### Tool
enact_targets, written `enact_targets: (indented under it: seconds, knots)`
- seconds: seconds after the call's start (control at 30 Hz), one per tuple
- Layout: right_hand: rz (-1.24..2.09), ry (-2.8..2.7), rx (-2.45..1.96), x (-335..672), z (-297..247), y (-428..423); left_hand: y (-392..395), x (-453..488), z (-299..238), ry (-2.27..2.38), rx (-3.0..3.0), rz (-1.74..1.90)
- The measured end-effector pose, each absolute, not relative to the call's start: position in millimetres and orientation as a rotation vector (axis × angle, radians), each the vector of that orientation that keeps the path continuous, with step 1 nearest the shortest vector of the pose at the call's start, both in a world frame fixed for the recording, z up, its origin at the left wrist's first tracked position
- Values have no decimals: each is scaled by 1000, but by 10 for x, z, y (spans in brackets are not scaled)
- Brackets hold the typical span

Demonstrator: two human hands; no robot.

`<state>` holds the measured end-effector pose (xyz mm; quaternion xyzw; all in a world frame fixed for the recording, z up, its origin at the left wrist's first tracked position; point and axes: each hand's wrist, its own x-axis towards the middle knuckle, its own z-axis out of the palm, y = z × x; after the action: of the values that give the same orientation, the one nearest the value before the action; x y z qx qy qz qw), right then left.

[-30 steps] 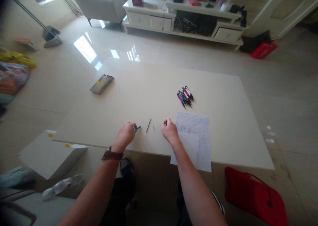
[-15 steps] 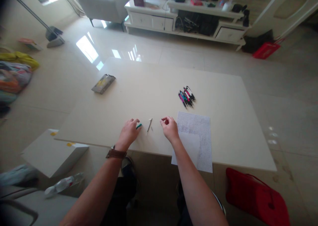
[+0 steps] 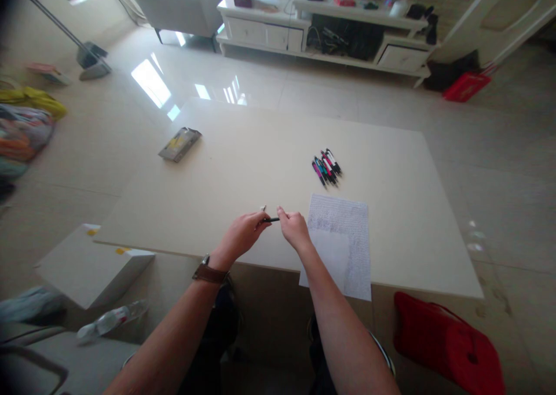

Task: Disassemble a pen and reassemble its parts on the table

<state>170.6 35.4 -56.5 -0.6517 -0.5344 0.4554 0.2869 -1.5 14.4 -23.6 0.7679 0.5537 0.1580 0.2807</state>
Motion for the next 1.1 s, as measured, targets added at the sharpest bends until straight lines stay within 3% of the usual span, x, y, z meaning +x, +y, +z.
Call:
enact_targets:
  seconds: [0.2,0.37,0.47,0.6,0.87,1.1]
  knots:
    - [1181,-1433,-1665,1669,-451,318,114,69,-217,1517,1836,516]
    - [981,-1564,-1530,1631,-326,277,145,42,-263,1263,1381,590]
    - [1106,-1518,-1420,1625,-318,286,179,-5,-293,1239,1253,656]
    - [1296,-1405,-1326,1651,-348,320,189,-35,-313,1348,1314,672]
    - [1346,-1509,-1363,1758,-460,391,180,-35,-352,1449,1386,523]
    - [971,-1790,-1690,1850,-598,406,69,54,-387,1814,1697,354]
